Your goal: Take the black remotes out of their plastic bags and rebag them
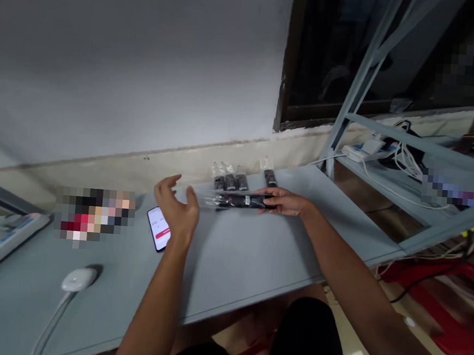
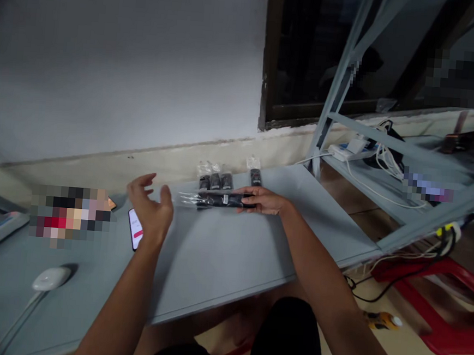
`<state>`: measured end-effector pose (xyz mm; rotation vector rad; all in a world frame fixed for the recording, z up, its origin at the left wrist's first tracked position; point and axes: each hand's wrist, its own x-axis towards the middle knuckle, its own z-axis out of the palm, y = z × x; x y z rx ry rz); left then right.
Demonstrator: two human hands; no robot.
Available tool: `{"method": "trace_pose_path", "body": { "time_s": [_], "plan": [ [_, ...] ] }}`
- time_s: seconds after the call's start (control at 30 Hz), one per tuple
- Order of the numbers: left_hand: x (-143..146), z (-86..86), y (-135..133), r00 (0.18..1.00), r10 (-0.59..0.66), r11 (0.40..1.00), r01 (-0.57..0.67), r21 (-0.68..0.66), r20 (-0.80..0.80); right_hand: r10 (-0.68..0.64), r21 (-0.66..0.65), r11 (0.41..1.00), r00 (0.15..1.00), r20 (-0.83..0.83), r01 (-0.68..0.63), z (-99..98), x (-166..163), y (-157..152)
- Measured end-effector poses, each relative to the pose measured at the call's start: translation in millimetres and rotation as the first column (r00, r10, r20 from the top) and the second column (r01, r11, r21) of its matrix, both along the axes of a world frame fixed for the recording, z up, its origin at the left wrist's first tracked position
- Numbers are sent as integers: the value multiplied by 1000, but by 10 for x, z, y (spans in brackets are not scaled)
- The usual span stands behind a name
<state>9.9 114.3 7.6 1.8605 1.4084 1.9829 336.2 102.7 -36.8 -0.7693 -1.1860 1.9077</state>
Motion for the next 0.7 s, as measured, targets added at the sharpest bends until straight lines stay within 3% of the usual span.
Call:
{"method": "trace_pose_path", "body": {
  "time_s": [0.07,0.13,0.2,0.27,0.4,0.53,0.7],
  "plan": [
    [82,-21,-66,933,-64,991,102,90,-353,16,4,1000,1000,19,-16,12,-13,-7],
    [194,-68,-128,727,-247,948,318,-4,-640,51,9,999,998,33,-52,19,-46,-13],
    [303,-139,-168,536,-365,904,399,-152,-761,91,12,996,995,47,-91,24,-76,-19],
    [370,-209,-180,432,-451,873,396,-285,-781,116,2,993,991,72,-116,27,-81,-26],
    [329,-264,-146,407,-513,855,323,-407,-756,63,-23,998,984,166,-60,39,25,-37],
    [198,-221,-113,445,-554,830,236,-504,-704,-186,72,982,955,229,174,69,203,-26],
    [181,-189,-138,471,-602,787,218,-577,-644,-513,228,833,858,-24,505,130,165,1]
  ]
}}
